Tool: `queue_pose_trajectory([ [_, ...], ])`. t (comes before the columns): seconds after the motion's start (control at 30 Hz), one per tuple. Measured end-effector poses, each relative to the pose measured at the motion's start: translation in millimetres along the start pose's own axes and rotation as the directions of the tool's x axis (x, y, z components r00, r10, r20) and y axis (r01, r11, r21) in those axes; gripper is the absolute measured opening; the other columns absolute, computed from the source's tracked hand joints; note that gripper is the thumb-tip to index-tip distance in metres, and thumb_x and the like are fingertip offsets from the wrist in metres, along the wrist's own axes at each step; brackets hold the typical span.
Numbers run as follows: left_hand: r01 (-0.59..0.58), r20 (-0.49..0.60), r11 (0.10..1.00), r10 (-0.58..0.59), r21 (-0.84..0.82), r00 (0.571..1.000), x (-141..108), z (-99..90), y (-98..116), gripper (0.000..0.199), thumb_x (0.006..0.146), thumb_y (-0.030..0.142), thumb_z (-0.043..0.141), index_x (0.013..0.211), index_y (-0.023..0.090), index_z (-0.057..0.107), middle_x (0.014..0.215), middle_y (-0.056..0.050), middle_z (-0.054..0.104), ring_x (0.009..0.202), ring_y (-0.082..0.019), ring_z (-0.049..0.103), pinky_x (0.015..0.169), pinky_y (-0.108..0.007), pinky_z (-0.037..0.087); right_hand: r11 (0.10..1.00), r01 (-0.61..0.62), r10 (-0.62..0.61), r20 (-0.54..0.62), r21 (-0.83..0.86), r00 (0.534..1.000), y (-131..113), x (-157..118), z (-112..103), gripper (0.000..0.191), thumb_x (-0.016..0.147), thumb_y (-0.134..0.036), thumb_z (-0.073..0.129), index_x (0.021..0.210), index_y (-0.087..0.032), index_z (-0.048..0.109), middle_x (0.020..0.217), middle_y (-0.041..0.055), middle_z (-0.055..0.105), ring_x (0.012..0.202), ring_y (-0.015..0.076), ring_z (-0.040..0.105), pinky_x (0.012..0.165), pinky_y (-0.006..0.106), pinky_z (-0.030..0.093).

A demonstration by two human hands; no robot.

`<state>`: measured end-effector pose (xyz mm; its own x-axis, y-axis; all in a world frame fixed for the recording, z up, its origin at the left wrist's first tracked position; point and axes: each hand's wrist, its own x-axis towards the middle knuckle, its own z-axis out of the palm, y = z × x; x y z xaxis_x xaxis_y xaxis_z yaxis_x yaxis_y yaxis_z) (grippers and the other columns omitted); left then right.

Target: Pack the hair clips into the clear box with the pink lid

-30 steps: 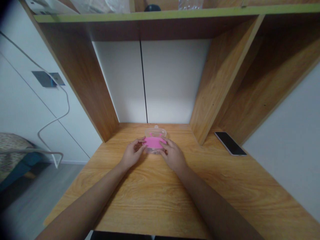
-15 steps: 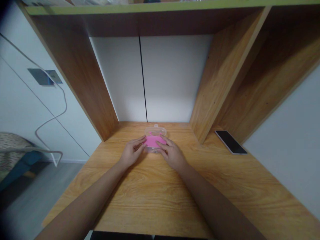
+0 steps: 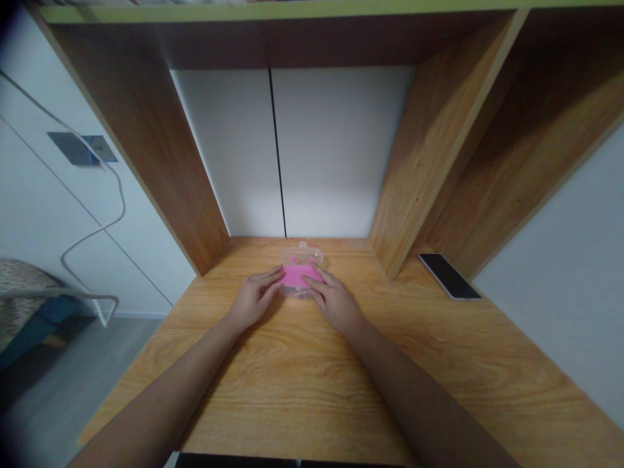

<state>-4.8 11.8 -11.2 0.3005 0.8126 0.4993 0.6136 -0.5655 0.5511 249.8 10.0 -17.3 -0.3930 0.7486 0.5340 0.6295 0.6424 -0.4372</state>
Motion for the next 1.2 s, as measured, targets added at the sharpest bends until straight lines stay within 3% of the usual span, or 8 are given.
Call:
queue_pose_trajectory([
  [0.2,0.041,-0.097,0.997,-0.035,0.069,0.995,1.3,-18.3,-7.6,0.038,0.103,0.028,0.041,0.135,0.02,0.059,0.131,-0.011,0.067,0.119,-0.023,0.063,0.104,-0.041,0.049,0.999,0.024,-0.024,-0.007,0.04,1.0,-3.7,0.0,-2.2,0.043,0.1,-0.023,0.053,0.142,-0.033,0.057,0.159,0.004,0.041,0.144,0.0263,0.044,0.12,0.049,0.039],
  [0.4,-0.019,0.132,0.983,-0.005,0.181,0.991,0.9,-32.9,-21.1,0.021,0.091,0.022,0.055,0.105,0.019,0.071,0.098,-0.009,0.069,0.095,-0.023,0.064,0.089,-0.037,0.052,0.999,0.015,-0.014,-0.035,0.031,0.999,-9.1,0.7,-10.3,0.054,0.094,-0.025,0.063,0.147,-0.032,0.052,0.157,0.0066,0.045,0.142,0.0279,0.046,0.119,0.052,0.04],
  [0.67,-0.064,0.24,0.98,0.017,0.187,0.971,-0.8,-31.9,-22.3,0.017,0.081,0.027,0.068,0.095,0.021,0.076,0.095,-0.008,0.069,0.092,-0.023,0.064,0.089,-0.036,0.049,0.997,0.066,-0.059,-0.154,0.035,0.986,-10.2,0.6,-12.6,0.059,0.089,-0.018,0.065,0.145,-0.03,0.053,0.15,0.009,0.049,0.139,0.0287,0.048,0.117,0.051,0.042],
  [1.2,-0.076,0.224,0.979,0.032,0.187,0.974,0.4,-27.8,-20.0,0.009,0.081,0.02,0.064,0.082,0.021,0.072,0.086,-0.005,0.07,0.086,-0.021,0.063,0.084,-0.035,0.046,0.998,0.061,-0.055,-0.174,0.028,0.983,-7.1,0.4,-11.0,0.057,0.089,-0.015,0.06,0.143,-0.03,0.055,0.147,0.0098,0.051,0.136,0.028,0.05,0.115,0.052,0.044],
])
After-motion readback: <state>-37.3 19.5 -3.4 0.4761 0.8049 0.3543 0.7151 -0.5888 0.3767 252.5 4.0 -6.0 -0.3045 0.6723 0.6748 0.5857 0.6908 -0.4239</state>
